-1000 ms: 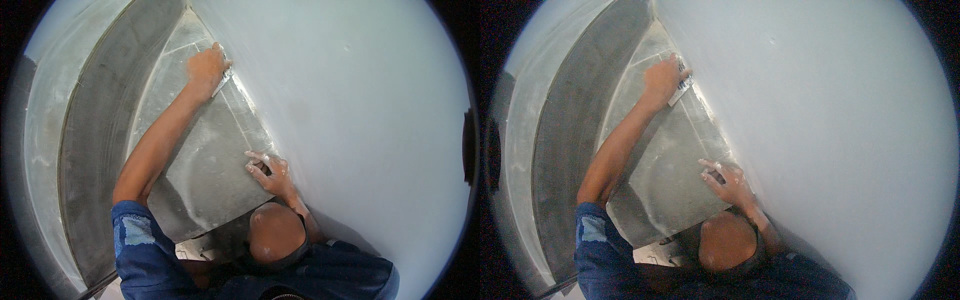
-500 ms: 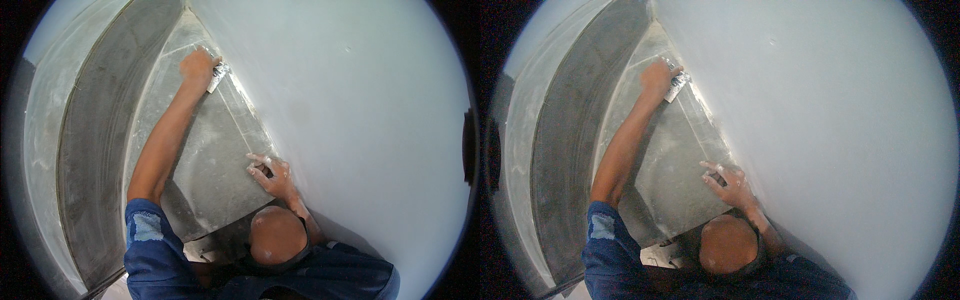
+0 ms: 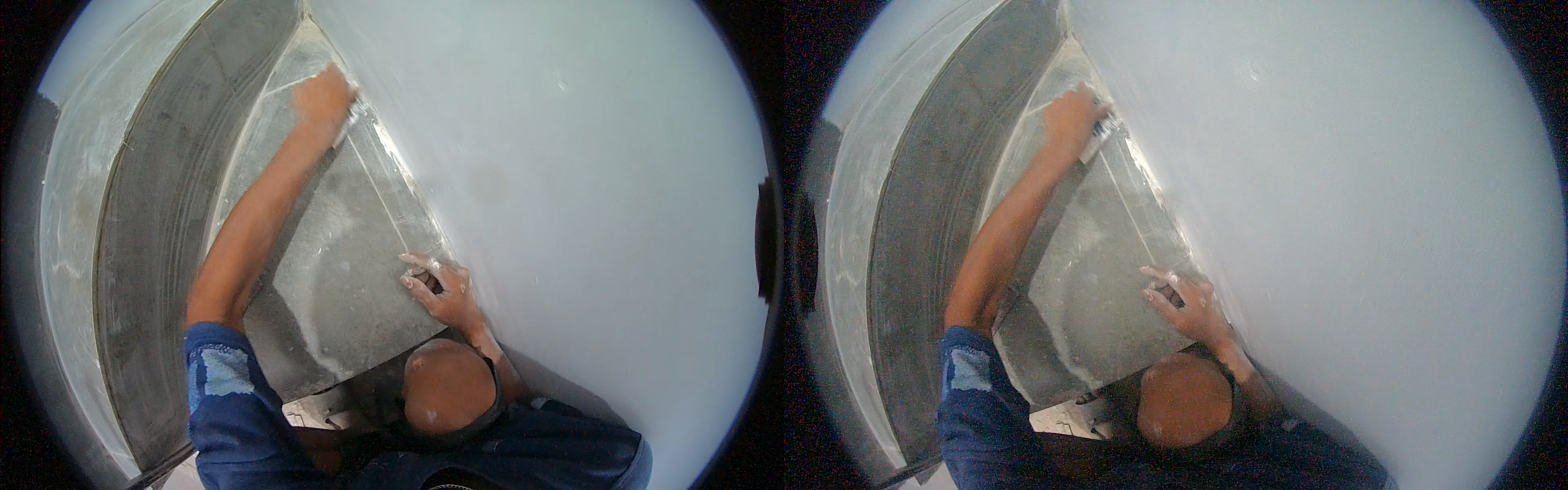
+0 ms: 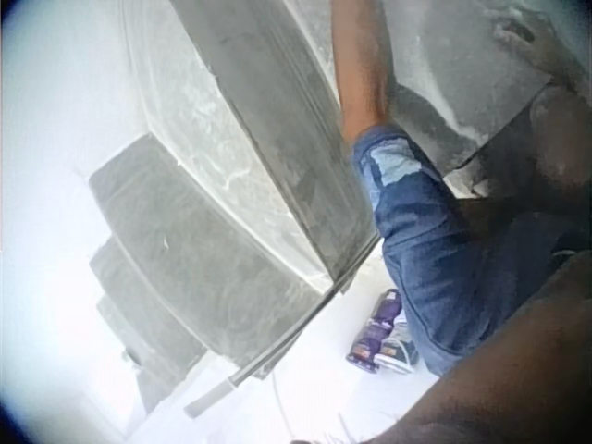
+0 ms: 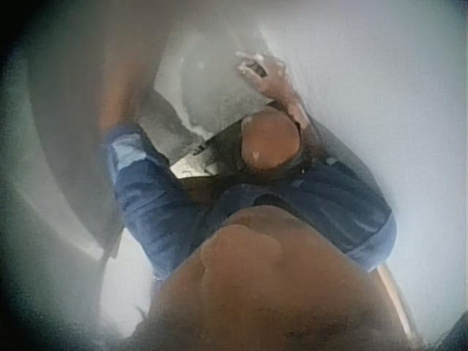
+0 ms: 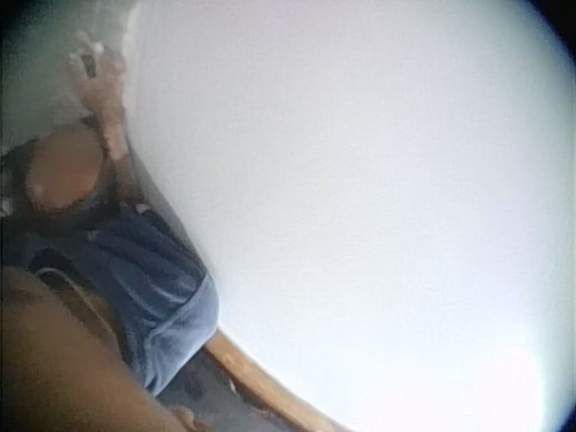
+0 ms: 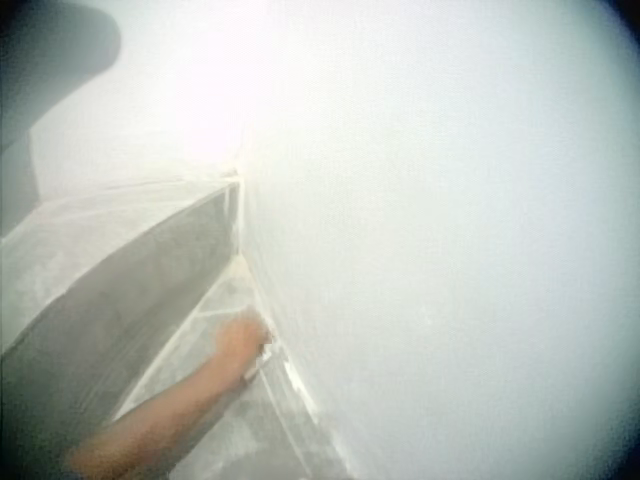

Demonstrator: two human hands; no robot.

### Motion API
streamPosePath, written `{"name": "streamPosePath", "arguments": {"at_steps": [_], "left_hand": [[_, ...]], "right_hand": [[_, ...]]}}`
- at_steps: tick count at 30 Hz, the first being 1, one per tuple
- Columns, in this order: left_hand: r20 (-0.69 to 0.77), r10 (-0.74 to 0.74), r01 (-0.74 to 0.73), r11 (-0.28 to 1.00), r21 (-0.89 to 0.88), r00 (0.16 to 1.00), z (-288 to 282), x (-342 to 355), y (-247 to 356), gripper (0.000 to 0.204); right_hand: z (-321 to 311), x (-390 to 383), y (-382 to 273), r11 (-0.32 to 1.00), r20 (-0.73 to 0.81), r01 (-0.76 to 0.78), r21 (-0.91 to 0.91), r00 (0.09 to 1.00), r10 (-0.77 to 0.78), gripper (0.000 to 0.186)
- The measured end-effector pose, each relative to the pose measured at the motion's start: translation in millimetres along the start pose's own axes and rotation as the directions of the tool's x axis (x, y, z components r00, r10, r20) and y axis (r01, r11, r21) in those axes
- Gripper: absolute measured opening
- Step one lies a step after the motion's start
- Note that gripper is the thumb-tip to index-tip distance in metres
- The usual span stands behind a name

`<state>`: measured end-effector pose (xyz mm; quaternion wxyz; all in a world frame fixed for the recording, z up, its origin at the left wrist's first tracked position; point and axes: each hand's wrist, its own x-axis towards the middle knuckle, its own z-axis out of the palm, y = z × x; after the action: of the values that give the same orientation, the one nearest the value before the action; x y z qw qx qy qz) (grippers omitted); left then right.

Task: The person applies grout to the joints of marble stair treads using a small trowel. They work on a single curved stair, spreading the material into the gaps and smoothing the surface.

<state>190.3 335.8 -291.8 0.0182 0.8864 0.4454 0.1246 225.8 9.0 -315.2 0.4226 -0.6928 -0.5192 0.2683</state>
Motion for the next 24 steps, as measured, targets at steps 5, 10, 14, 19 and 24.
{"name": "streamPosePath", "arguments": {"at_steps": [5,10,14,19,24], "left_hand": [[0.023,0.001,0.0,0.999,-0.035,1.0,1.8,-15.3,1.7,0.059],[0.05,-0.06,0.061,0.997,-0.035,0.997,4.8,-7.5,-5.1,0.059],[-0.022,0.091,-0.091,0.996,0.002,0.996,15.6,-23.6,-3.2,0.061],[0.041,-0.087,0.09,0.992,-0.085,0.995,8.7,-10.9,-1.8,0.066],[-0.016,0.031,-0.032,0.996,-0.078,0.999,1.1,-16.8,5.8,0.062]], "right_hand": [[0.3,0.2,1.7,0.999,-0.004,0.022,-0.034,1.0,-0.023,0.035],[0.3,-0.1,0.1,0.999,0.004,0.005,-0.046,1.0,-0.005,0.035],[1.2,0.4,3.9,0.999,0.003,0.016,-0.043,1.0,-0.016,0.035],[1.8,0.4,0.7,0.999,0.012,-0.004,-0.05,1.0,0.004,0.034],[-0.1,0.8,0.8,0.997,0.0,0.022,-0.079,1.0,-0.022,0.033]]}}
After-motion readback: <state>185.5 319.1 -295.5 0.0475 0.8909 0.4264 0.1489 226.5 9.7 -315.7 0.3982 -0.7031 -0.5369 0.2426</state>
